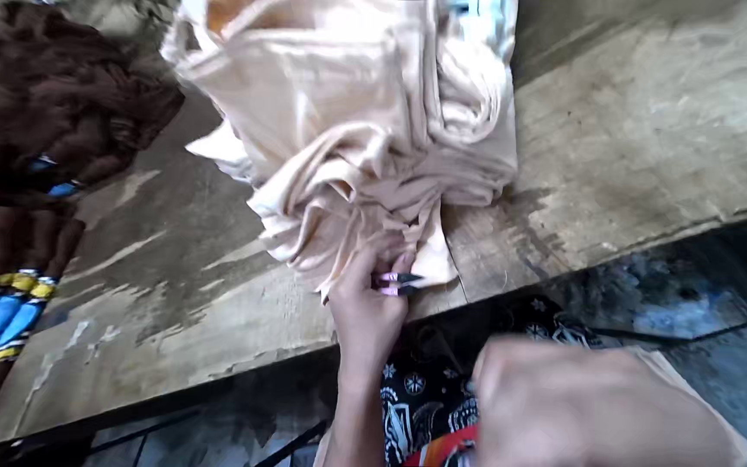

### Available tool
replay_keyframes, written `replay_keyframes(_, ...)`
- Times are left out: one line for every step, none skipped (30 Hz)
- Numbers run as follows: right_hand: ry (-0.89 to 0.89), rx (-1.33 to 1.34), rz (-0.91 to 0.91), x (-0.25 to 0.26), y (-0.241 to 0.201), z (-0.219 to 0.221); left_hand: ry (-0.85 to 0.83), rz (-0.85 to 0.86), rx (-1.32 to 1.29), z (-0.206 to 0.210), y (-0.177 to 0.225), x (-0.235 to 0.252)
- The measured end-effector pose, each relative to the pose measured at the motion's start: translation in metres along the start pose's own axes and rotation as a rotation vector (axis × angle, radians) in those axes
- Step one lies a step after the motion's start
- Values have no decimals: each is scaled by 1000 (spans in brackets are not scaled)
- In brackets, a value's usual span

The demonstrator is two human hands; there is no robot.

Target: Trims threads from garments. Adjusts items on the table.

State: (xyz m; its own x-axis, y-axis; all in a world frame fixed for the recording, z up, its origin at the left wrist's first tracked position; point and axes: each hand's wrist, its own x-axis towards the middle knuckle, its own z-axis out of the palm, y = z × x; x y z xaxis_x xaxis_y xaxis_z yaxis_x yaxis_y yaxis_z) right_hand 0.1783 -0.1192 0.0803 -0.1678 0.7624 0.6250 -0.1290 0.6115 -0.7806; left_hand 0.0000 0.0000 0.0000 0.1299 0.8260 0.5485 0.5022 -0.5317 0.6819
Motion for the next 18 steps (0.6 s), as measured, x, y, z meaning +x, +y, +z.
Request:
replay_keyframes(87, -334, -2, 0, 17, -10, 2, -4, -37, 1, -2, 0)
replay_keyframes(183, -628, 21, 0, 33, -18, 3, -11, -58, 0, -4, -1)
replay_keyframes(241, -859, 72, 0, 46, -26, 8, -21, -68, 0, -5, -4)
replay_keyframes(259, -1009, 137, -1, 57, -34, 19, -28, -64, 0, -4, -6)
replay_keyframes(250, -1089, 196, -2, 67, -40, 25, -17, -53, 0, -3, -8)
replay_keyframes(231, -1131, 234, -4, 76, -44, 14, 4, -30, -1, -1, -10)
replay_keyframes(208, -1151, 250, -5, 83, -45, -5, 35, 6, -2, 4, -11)
replay_keyframes(185, -1167, 251, -5, 88, -43, -18, 77, 49, -3, 8, -11)
replay_keyframes(164, -1178, 249, -5, 91, -39, -29, 118, 97, -3, 13, -11)
replay_keyframes(156, -1185, 242, -5, 93, -35, -43, 159, 148, -3, 17, -10)
replay_keyframes(158, -1181, 233, -4, 95, -32, -55, 202, 200, -4, 20, -9)
replay_keyframes(173, -1165, 227, -4, 96, -31, -68, 245, 254, -5, 23, -8)
replay_keyframes(192, -1144, 228, -4, 96, -31, -73, 290, 313, -5, 26, -7)
replay_keyframes(203, -1133, 235, -3, 96, -33, -74, 336, 378, -6, 28, -4)
replay_keyframes(210, -1132, 241, -3, 96, -35, -76, 369, 431, -7, 31, -2)
replay_keyframes(217, -1133, 240, -3, 97, -37, -73, 394, 474, -8, 35, -1)
replay_keyframes(232, -1135, 237, -3, 98, -37, -68, 413, 513, -9, 39, 0)
replay_keyframes(252, -1133, 230, -3, 98, -37, -68, 427, 551, -9, 43, 1)
